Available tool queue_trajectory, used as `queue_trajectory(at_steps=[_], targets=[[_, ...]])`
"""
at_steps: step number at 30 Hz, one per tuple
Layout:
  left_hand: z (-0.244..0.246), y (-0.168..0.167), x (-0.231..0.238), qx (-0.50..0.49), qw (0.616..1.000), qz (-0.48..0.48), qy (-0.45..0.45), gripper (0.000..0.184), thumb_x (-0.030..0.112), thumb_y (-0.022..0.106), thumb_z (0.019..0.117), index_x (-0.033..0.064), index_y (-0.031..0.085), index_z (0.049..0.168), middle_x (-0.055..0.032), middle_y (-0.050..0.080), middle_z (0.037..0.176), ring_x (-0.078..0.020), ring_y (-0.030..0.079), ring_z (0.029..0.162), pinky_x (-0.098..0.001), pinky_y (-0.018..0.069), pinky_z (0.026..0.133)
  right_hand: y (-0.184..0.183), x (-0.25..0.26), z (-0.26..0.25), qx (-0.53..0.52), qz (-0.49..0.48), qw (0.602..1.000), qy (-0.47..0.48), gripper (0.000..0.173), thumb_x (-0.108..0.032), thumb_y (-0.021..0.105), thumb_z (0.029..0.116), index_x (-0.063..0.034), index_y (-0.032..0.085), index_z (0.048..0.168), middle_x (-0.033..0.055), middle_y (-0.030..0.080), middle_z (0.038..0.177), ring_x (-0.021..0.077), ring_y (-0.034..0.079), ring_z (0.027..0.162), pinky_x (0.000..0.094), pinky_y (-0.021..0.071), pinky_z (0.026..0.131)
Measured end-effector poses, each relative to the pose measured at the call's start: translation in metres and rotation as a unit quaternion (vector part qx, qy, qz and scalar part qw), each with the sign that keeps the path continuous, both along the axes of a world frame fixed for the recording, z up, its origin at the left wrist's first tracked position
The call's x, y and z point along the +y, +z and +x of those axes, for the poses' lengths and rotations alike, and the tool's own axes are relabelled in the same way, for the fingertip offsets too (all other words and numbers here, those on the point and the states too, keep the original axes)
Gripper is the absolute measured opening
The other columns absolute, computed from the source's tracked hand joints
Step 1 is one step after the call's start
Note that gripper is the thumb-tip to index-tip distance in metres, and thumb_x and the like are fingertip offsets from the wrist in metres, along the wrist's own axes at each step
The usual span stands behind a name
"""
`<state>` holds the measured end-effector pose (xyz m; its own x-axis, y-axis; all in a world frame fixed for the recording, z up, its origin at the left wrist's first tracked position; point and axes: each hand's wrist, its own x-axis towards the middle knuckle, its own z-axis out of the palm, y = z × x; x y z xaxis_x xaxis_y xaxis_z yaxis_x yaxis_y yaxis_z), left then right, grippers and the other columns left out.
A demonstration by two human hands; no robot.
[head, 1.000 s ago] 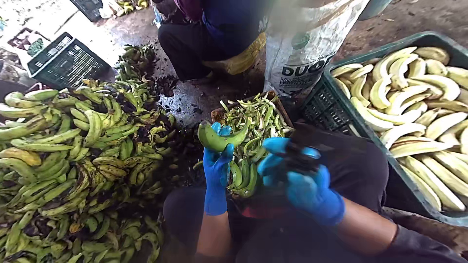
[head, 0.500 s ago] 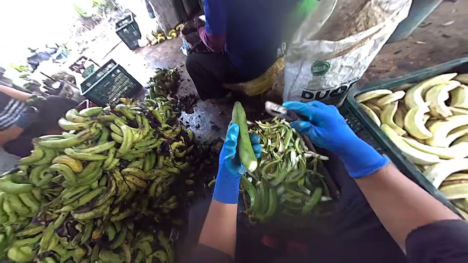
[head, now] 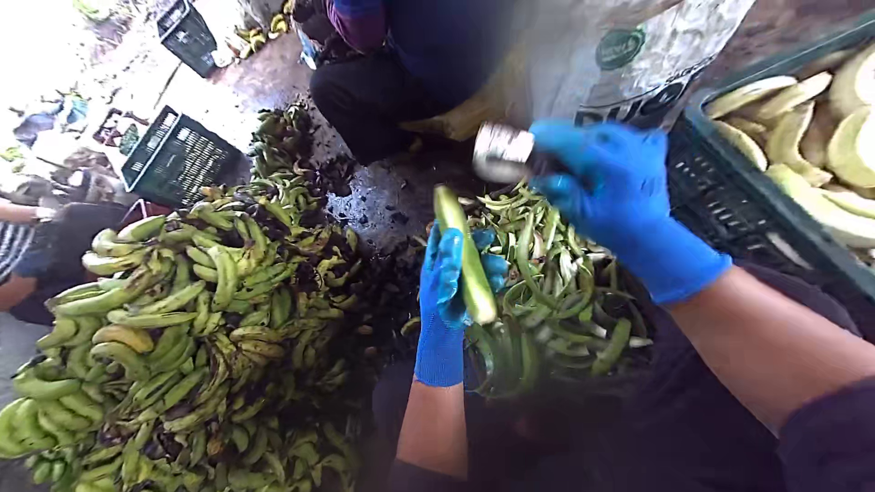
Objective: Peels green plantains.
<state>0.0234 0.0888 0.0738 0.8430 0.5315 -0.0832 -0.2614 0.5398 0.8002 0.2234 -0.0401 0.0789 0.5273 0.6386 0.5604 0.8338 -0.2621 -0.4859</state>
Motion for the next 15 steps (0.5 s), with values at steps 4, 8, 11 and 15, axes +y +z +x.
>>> queue_trajectory(at_steps=[4,8,11,15], targets=[[0.004,0.005,0.012,-0.022,0.984,0.1,0.146,0.048,0.037,0.049,0.1032,0.0147,0.041,0.144,-0.0076,0.07,0.108,-0.0126,0.069,0.083,-0.0276,0.0586,0.07,-0.021,-0.022,-0.058,0.021,0.005,0.979,0.204,0.051,-0.063,0.044,0.1,-0.0343,0.067,0.136,0.0042,0.073,0.115,0.0223,0.066,0.099,0.0527,0.0455,0.085],[-0.002,0.006,-0.003,-0.006,0.999,0.032,-0.044,0.058,0.044,0.067,0.0939,0.0168,0.048,0.142,-0.0098,0.072,0.103,-0.0145,0.07,0.077,-0.0258,0.0589,0.064,-0.014,-0.005,-0.023,-0.036,0.037,0.993,0.105,0.047,-0.053,0.053,0.0991,-0.0294,0.065,0.139,0.0141,0.072,0.116,0.0357,0.068,0.097,0.0632,0.0454,0.081],[0.004,-0.002,-0.004,0.042,0.988,0.059,-0.133,0.061,0.046,0.05,0.0998,0.0125,0.039,0.15,-0.0151,0.069,0.115,-0.0189,0.069,0.083,-0.0305,0.0585,0.072,-0.008,0.008,0.017,-0.052,0.04,0.997,-0.037,0.059,-0.065,0.041,0.1009,-0.0294,0.06,0.144,0.0193,0.068,0.121,0.0403,0.064,0.109,0.0641,0.0383,0.098],[0.02,0.002,0.005,-0.051,0.995,0.064,0.052,0.049,0.047,0.04,0.1058,0.0177,0.047,0.144,-0.011,0.069,0.117,-0.0204,0.072,0.091,-0.0355,0.0619,0.073,-0.014,-0.005,-0.022,-0.025,0.038,0.998,0.034,0.058,-0.059,0.05,0.0981,-0.027,0.06,0.144,0.0174,0.067,0.123,0.0373,0.064,0.107,0.0655,0.0422,0.092]])
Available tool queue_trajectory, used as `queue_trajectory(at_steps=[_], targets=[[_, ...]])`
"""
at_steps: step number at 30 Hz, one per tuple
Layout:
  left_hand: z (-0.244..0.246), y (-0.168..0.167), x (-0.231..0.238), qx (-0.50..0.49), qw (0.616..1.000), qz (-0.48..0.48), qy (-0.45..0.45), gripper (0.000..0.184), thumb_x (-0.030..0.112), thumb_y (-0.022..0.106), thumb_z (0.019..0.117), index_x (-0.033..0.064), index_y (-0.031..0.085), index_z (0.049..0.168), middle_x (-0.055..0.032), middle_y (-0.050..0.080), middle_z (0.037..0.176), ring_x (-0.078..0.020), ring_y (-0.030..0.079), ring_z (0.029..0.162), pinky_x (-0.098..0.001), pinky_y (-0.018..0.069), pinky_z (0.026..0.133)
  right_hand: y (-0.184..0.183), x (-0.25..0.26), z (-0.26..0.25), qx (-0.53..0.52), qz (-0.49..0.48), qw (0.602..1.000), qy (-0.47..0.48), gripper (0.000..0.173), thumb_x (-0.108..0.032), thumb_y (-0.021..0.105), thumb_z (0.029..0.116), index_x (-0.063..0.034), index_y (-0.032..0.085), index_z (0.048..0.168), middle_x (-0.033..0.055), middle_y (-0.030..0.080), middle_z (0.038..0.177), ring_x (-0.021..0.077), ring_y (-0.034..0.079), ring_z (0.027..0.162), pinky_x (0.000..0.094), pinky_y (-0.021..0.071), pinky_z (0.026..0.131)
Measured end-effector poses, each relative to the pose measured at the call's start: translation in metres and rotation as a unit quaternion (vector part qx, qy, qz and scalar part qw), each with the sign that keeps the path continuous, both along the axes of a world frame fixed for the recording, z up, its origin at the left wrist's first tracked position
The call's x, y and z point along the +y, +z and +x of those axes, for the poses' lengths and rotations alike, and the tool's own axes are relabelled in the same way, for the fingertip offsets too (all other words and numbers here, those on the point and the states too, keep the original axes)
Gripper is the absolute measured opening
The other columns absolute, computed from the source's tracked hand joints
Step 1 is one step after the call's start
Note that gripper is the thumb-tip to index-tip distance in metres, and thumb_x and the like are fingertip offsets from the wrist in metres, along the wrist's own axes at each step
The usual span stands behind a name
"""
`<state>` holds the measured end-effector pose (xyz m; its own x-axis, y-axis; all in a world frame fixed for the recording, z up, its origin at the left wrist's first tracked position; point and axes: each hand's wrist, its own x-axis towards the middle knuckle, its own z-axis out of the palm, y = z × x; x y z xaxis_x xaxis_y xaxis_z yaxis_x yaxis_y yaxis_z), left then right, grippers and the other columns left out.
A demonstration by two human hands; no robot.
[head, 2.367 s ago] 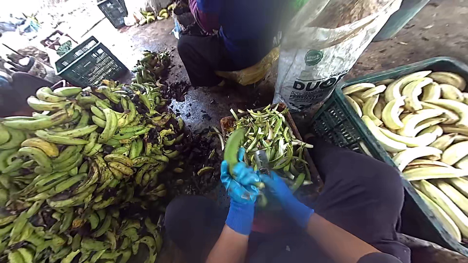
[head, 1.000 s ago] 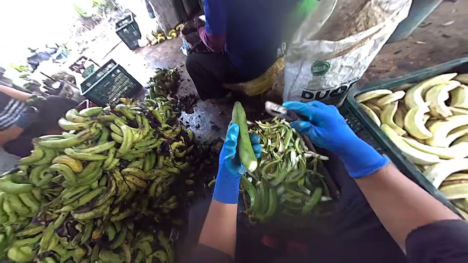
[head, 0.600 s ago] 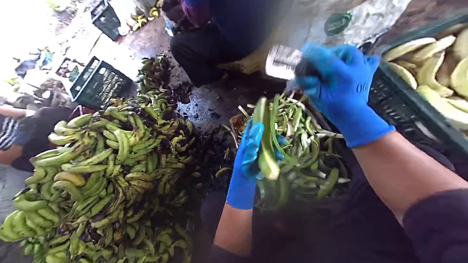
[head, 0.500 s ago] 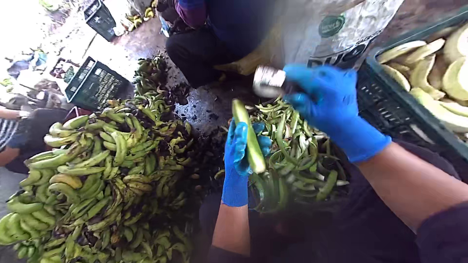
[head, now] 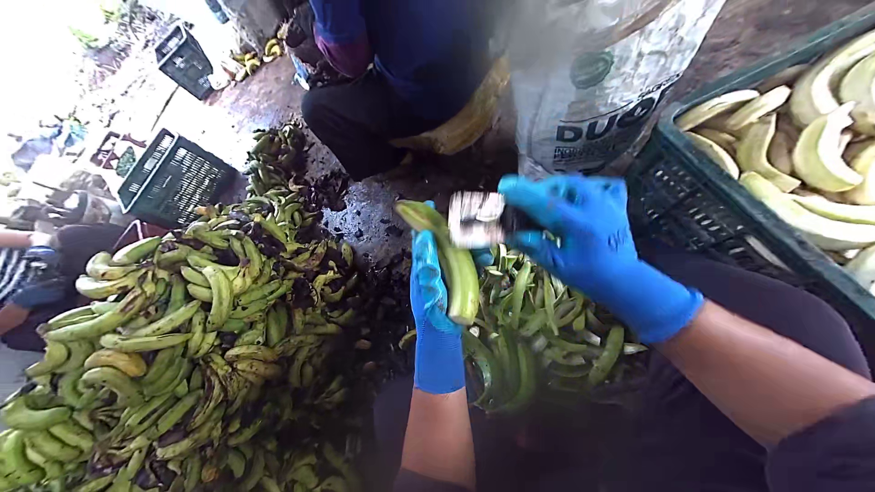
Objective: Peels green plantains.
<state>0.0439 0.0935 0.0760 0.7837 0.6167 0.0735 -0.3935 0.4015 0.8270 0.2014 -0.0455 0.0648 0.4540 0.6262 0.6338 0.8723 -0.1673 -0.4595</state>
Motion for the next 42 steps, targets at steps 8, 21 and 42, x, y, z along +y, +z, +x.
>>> queue_trajectory(at_steps=[8,21,42], targets=[[-0.015,0.012,-0.008,0.111,0.992,0.03,-0.06,0.027,0.021,0.049,0.101,0.0135,0.059,0.126,0.0,0.071,0.098,-0.0077,0.069,0.087,-0.0265,0.0596,0.077,0.002,0.002,0.019,-0.08,0.011,0.993,0.082,0.05,-0.059,0.046,0.1007,-0.0302,0.066,0.136,0.0152,0.07,0.119,0.0355,0.066,0.097,0.0618,0.042,0.087],[0.008,0.008,-0.006,-0.141,0.985,-0.06,0.077,0.034,0.036,0.042,0.1077,0.0159,0.054,0.133,-0.0052,0.067,0.121,-0.0175,0.068,0.107,-0.0342,0.0589,0.089,-0.01,-0.004,-0.02,-0.095,0.053,0.991,0.071,0.05,-0.06,0.046,0.1015,-0.03,0.066,0.136,0.0109,0.071,0.116,0.0288,0.065,0.099,0.0529,0.0413,0.092],[0.002,0.017,0.003,-0.06,0.998,-0.012,-0.015,0.044,0.045,0.039,0.107,0.0162,0.052,0.138,-0.0029,0.071,0.101,-0.0119,0.071,0.082,-0.027,0.0605,0.07,-0.018,0.002,-0.013,-0.094,0.069,0.988,0.097,0.047,-0.056,0.051,0.0987,-0.0232,0.073,0.125,0.0124,0.071,0.114,0.0299,0.065,0.103,0.0548,0.0407,0.094]])
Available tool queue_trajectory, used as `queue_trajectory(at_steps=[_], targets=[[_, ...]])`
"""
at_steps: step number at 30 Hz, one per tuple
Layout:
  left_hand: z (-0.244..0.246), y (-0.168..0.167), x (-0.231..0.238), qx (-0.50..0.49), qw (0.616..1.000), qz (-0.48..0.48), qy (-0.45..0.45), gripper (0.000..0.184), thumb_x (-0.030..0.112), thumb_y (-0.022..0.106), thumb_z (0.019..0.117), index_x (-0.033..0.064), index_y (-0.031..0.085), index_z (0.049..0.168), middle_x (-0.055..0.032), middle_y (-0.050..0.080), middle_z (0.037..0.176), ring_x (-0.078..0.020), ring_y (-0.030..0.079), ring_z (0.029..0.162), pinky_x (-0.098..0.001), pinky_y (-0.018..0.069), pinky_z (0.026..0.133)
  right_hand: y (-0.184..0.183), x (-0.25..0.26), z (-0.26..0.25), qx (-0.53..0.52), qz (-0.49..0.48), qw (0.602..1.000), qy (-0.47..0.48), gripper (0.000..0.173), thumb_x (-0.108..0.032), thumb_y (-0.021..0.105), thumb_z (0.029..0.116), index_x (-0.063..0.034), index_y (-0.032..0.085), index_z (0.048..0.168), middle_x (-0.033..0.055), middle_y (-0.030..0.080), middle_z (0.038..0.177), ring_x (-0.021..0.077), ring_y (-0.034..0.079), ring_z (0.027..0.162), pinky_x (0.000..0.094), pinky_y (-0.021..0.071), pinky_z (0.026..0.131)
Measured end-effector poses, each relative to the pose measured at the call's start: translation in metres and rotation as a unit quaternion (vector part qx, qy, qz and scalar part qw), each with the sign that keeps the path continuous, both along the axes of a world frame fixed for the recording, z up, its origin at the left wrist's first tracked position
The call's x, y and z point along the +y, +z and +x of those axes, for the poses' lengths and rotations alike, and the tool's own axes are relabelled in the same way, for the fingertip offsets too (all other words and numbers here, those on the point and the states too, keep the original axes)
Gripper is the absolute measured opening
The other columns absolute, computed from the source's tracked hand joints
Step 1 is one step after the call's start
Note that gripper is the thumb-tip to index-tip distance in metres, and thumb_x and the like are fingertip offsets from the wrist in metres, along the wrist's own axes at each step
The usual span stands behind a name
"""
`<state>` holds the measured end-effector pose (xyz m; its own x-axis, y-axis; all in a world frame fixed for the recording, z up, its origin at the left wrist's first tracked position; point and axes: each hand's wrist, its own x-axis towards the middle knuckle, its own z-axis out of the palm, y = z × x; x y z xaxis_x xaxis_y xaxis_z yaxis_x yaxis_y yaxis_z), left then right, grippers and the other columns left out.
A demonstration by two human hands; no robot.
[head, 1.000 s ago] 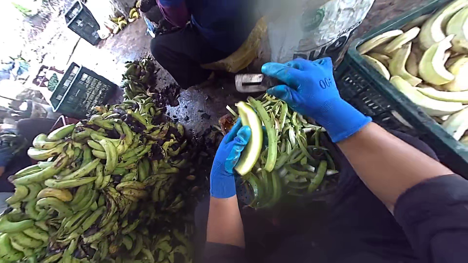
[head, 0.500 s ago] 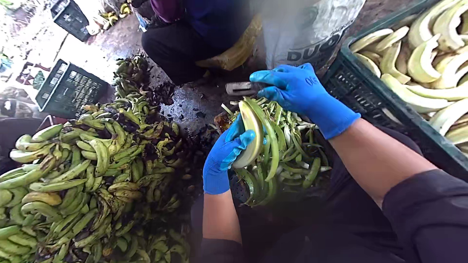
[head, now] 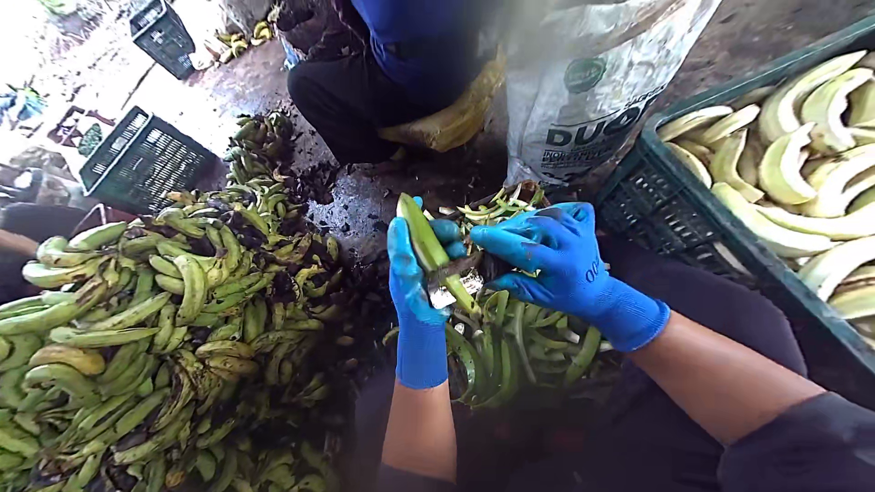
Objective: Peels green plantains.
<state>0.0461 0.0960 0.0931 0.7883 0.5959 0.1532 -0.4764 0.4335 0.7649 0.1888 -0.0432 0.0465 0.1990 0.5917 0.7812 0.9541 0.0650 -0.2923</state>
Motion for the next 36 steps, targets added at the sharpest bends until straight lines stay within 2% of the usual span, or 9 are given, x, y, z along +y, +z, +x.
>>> queue_trajectory(at_steps=[3,7,12,14,17,21,29,33,36], targets=[[-0.005,-0.009,-0.012,0.109,0.981,0.157,0.025,0.065,0.062,0.048,0.099,0.0161,0.045,0.145,-0.0007,0.07,0.1,-0.0098,0.068,0.078,-0.0266,0.0595,0.067,0.013,0.006,0.015,0.107,-0.079,0.991,0.013,0.048,-0.053,0.053,0.0998,-0.0259,0.067,0.137,0.0091,0.071,0.119,0.0281,0.066,0.104,0.0578,0.0455,0.088],[-0.004,-0.017,-0.008,0.127,0.981,0.143,-0.019,0.054,0.041,0.031,0.1056,0.0158,0.036,0.154,-0.0125,0.071,0.11,-0.0168,0.068,0.067,-0.0301,0.059,0.057,0.014,0.017,0.057,0.282,-0.215,0.931,-0.088,0.052,-0.057,0.041,0.1029,-0.0264,0.065,0.138,0.0088,0.068,0.13,0.0316,0.064,0.119,0.0646,0.0471,0.095],[-0.01,-0.016,0.028,-0.046,0.966,-0.204,-0.149,0.062,0.059,0.028,0.1036,0.0124,0.053,0.137,-0.0015,0.067,0.098,-0.0053,0.061,0.057,-0.018,0.0524,0.049,0.009,-0.01,0.016,0.0,-0.069,0.995,0.079,0.05,-0.059,0.051,0.0997,-0.0278,0.067,0.135,0.0089,0.07,0.121,0.0275,0.063,0.109,0.0558,0.0403,0.096],[-0.011,-0.013,0.018,-0.031,0.975,-0.173,-0.138,0.056,0.055,0.03,0.1048,0.0137,0.053,0.135,0.0002,0.065,0.094,-0.0035,0.06,0.06,-0.0169,0.0522,0.053,0.01,-0.01,0.003,-0.014,-0.071,0.992,0.102,0.044,-0.057,0.054,0.0981,-0.0298,0.073,0.126,0.0065,0.071,0.114,0.0251,0.064,0.104,0.0527,0.0401,0.093],[-0.001,-0.014,-0.012,0.023,0.998,-0.059,-0.009,0.03,0.035,0.043,0.1064,0.0179,0.061,0.123,-0.0016,0.069,0.094,-0.008,0.067,0.071,-0.0237,0.058,0.061,0.015,0.008,0.003,0.157,-0.108,0.981,0.031,0.047,-0.054,0.059,0.0956,-0.0236,0.072,0.129,0.0101,0.071,0.119,0.028,0.067,0.104,0.0566,0.0472,0.086],[0.001,-0.017,-0.004,0.025,0.997,-0.04,-0.065,0.05,0.039,0.034,0.1034,0.0092,0.054,0.139,-0.0083,0.068,0.087,-0.0111,0.061,0.057,-0.0234,0.0524,0.048,0.009,0.024,0.039,0.433,-0.093,0.896,-0.005,0.048,-0.05,0.063,0.0963,-0.0203,0.068,0.133,0.0027,0.069,0.12,0.0126,0.066,0.103,0.0382,0.0565,0.089],[-0.01,-0.018,0.008,0.146,0.989,0.031,-0.005,0.044,0.047,0.033,0.1079,0.0207,0.054,0.137,-0.0063,0.071,0.095,-0.0112,0.066,0.066,-0.0254,0.0563,0.055,0.018,-0.016,0.013,0.109,-0.187,0.966,0.14,0.05,-0.064,0.055,0.0931,-0.0334,0.071,0.129,-0.0002,0.073,0.111,0.019,0.067,0.101,0.0518,0.0474,0.084],[-0.006,-0.025,-0.014,0.176,0.981,0.078,0.037,0.044,0.043,0.035,0.1088,0.0173,0.055,0.139,-0.0098,0.069,0.105,-0.0173,0.068,0.077,-0.0346,0.0601,0.065,0.009,0.007,0.025,0.241,-0.139,0.96,-0.035,0.047,-0.047,0.066,0.0947,-0.0232,0.068,0.135,0.0147,0.068,0.119,0.0329,0.065,0.103,0.0579,0.05,0.082],[-0.013,-0.026,-0.007,0.124,0.992,0.005,-0.001,0.049,0.044,0.028,0.1098,0.0133,0.058,0.134,-0.0096,0.07,0.091,-0.0129,0.066,0.063,-0.0254,0.0564,0.053,0.001,0.013,0.051,0.475,-0.082,0.875,-0.05,0.044,-0.042,0.064,0.0985,-0.0158,0.067,0.133,0.006,0.069,0.118,0.0159,0.068,0.093,0.0403,0.0578,0.082]])
